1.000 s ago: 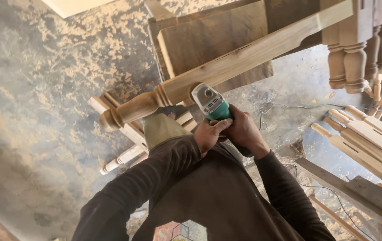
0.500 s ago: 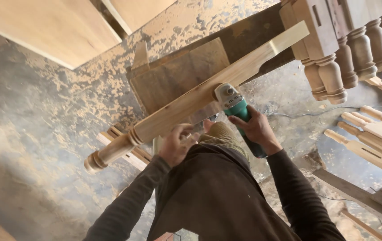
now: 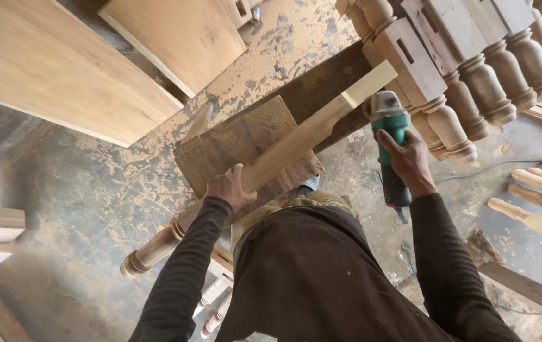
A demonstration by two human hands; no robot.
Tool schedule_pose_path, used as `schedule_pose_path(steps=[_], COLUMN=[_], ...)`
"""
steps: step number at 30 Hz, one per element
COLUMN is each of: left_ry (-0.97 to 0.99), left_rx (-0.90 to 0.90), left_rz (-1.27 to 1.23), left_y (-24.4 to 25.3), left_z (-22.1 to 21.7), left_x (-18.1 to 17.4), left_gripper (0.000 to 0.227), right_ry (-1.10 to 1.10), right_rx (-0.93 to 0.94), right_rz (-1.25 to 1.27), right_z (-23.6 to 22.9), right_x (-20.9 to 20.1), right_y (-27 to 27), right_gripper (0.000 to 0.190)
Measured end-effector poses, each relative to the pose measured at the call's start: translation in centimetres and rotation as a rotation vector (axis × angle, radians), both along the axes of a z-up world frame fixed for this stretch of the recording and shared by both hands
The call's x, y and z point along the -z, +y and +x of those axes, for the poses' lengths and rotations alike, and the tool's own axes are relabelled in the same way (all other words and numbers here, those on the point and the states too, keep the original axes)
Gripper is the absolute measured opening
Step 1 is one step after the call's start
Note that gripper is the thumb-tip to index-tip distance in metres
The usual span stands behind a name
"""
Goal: Using an angle grinder to sand and shape turned wooden furniture legs in a workshop.
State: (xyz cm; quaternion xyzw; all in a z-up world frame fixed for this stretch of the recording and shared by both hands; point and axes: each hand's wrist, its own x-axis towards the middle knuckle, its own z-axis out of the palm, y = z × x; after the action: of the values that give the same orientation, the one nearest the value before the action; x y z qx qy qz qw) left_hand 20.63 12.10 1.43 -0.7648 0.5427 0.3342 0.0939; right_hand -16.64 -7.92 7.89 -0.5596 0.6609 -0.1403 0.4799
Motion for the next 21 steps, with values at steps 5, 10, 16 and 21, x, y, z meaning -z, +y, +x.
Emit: schedule_pose_path(steps=[5, 10, 16, 21], left_ry=[-0.068, -0.243, -0.307, -0.601], left_rx=[0.104, 0.171, 0.174, 0.177], left_rz=[-0.241, -0.590, -0.824, -0.685], left_y=[2.1, 5.6, 9.8, 11.4], left_z=[1.7, 2.2, 1.1, -1.6], left_x=[2.7, 2.6, 7.1, 5.5], left_gripper=[0.101, 0.095, 0.081, 0.062], right_ry=[-0.233, -0.287, -0.330, -0.263], right_rx=[0.162, 0.283, 0.263, 0.183], right_rz=[-0.017, 0.073, 0.086, 0.125], right_z=[-4.0, -4.7, -2.6, 1.1], right_x=[0.1, -1.4, -0.6, -1.4], right_y=[2.3, 6.9, 11.9, 14.5], right_gripper=[0.049, 0.047, 0.045, 0.044])
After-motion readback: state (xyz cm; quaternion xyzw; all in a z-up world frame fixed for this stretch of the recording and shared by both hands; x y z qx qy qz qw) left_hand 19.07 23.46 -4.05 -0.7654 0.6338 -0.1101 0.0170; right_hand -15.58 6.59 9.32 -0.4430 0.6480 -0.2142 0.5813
